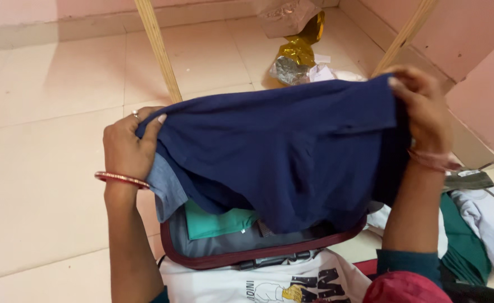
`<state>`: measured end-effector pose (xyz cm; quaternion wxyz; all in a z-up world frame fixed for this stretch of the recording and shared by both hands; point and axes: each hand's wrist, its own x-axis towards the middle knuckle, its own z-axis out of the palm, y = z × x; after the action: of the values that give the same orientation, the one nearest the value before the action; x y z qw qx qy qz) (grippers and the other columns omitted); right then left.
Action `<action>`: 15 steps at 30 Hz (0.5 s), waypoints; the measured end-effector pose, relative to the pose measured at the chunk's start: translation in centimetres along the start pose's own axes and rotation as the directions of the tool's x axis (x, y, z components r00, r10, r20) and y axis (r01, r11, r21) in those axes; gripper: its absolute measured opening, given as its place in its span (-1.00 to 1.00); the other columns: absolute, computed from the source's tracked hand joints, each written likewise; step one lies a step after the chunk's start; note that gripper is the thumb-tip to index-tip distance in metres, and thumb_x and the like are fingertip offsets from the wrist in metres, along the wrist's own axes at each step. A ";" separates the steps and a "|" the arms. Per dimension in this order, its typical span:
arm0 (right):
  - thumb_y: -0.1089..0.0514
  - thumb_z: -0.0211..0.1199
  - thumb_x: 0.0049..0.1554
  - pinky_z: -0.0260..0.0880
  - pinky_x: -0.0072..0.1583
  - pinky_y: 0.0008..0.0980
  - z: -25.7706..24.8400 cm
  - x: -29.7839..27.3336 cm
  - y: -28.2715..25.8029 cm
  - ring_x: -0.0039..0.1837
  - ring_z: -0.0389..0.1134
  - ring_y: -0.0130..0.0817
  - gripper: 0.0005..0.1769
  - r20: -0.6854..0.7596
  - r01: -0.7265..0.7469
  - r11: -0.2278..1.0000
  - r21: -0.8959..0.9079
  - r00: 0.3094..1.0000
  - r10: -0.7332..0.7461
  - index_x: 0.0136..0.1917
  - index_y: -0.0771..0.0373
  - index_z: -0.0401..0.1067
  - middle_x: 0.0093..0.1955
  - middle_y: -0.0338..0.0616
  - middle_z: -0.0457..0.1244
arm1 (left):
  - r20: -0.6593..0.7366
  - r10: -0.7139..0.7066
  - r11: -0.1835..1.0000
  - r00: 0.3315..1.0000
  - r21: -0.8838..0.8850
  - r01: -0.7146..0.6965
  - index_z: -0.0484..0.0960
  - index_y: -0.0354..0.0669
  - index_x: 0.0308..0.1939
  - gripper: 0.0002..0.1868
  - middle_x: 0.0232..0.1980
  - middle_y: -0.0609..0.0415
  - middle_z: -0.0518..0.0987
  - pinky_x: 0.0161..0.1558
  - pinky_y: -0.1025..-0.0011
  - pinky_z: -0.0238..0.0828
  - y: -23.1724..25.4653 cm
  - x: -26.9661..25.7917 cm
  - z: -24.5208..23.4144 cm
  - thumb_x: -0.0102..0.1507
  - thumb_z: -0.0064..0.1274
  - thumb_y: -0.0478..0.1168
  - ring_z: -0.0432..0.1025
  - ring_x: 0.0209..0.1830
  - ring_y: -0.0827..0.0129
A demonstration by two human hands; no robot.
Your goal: The person folds and places clothes into an open suitcase on the floor. They fold a teal garment and a navy polo shirt, arranging them neatly inside the suitcase.
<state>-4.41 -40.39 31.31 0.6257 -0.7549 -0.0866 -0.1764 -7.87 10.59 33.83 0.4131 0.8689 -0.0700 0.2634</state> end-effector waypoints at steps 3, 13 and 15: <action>0.34 0.21 0.35 0.33 0.16 -0.55 1.9 3.4 1.9 0.07 0.34 -0.52 -0.80 0.110 0.023 1.000 0.017 0.994 -0.025 0.24 0.37 0.47 0.08 -0.23 0.36 | 0.052 0.028 0.996 0.998 0.079 -0.032 0.73 -0.20 -0.02 -0.81 -0.26 -0.25 0.64 -0.21 0.37 0.39 -0.6 1.5 -0.3 0.33 0.19 -0.22 0.54 -0.35 0.11; 0.30 0.25 0.40 0.43 0.21 -0.53 0.2 -0.3 0.7 0.06 0.41 -0.48 -0.90 0.075 0.103 0.884 0.456 0.985 -0.154 0.17 0.36 0.44 0.05 -0.16 0.36 | -0.132 0.082 0.903 0.988 -0.410 -0.130 0.70 -0.36 -0.01 -0.79 -0.12 0.14 0.63 0.13 0.55 0.38 1.1 -1.3 -6.6 0.48 0.19 -0.21 0.43 -0.11 0.56; 0.32 0.24 0.44 0.44 0.21 -0.56 0.1 -0.8 -0.7 0.08 0.41 -0.45 -0.93 0.037 0.165 0.859 0.484 0.977 -0.209 0.17 0.37 0.41 0.07 -0.13 0.35 | -0.191 0.011 0.835 0.982 -0.538 -0.114 0.70 -0.29 0.05 -0.79 -0.15 0.19 0.59 -0.03 0.62 0.23 1.7 -1.2 -7.5 0.48 0.18 -0.19 0.33 -0.21 0.60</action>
<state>-5.36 -40.05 31.59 0.7682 -0.5719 -0.2276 -0.1761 -12.44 15.02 38.30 0.6394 0.6848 -0.1331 0.3232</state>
